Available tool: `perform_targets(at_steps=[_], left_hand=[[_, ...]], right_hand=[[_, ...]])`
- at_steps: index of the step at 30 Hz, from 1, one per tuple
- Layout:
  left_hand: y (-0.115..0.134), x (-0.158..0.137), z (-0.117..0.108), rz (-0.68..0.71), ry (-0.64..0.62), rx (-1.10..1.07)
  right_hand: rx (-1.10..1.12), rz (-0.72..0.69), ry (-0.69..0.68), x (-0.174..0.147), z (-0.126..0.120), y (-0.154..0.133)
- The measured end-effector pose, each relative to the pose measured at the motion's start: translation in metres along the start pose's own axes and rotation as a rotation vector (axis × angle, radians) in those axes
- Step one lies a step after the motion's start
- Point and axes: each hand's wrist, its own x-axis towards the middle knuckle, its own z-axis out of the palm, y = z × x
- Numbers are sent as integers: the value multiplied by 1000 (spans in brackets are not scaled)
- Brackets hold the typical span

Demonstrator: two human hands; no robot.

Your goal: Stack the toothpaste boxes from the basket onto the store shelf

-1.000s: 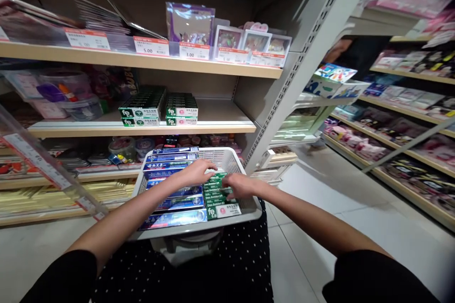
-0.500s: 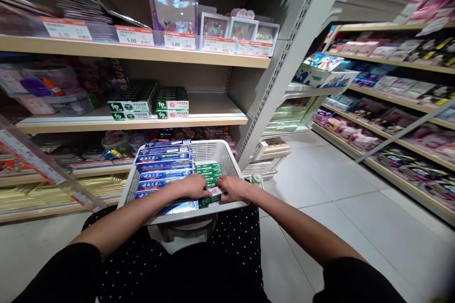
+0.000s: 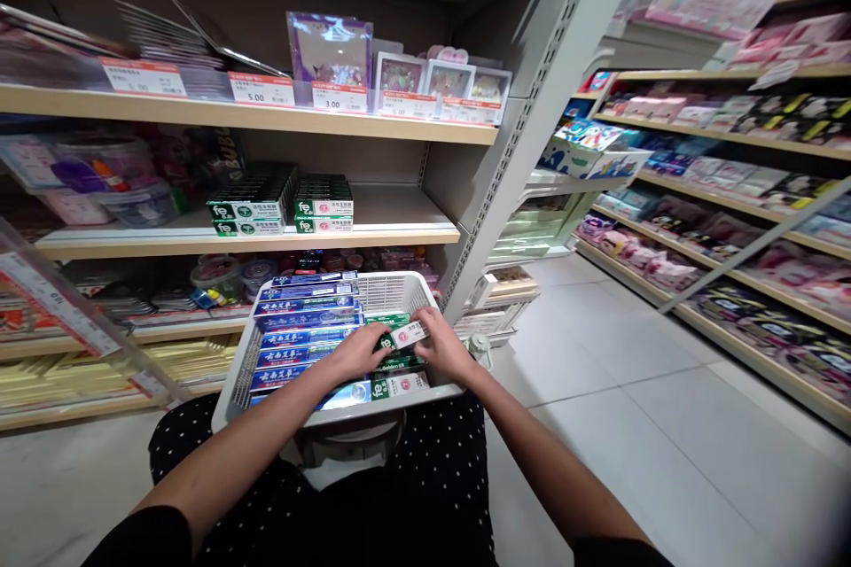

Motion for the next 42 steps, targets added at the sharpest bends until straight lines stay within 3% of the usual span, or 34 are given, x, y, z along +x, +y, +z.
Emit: perform_targets(at_steps=[3,5,8,11,17,24,28,33,42], left_hand=[[-4,5,-1,1,166,-179],[-7,9,-1,-75,241,-338],[-12,14,2,-229,247,-635],[-15,17,6,-281,268,-848],[-14,17,6,-302,344,-887],[-10,14,2,-332,348,-917],[-7,14,-8,-340,393,-860],[-18,19,-46,-285,672,-658],[-58,52,-160,-233,930,-379]], right_hand=[[89,74,82,1,-3,3],[158,133,85,1,-5,5],[241,171,73,0,-7,6],[303,169,60,-1,-7,6],[345,189,151,4,0,14],[587,314,323,11,14,31],[672,408,354,23,14,25],[732,350,401,70,14,-2],[690,81,554,213,19,-62]])
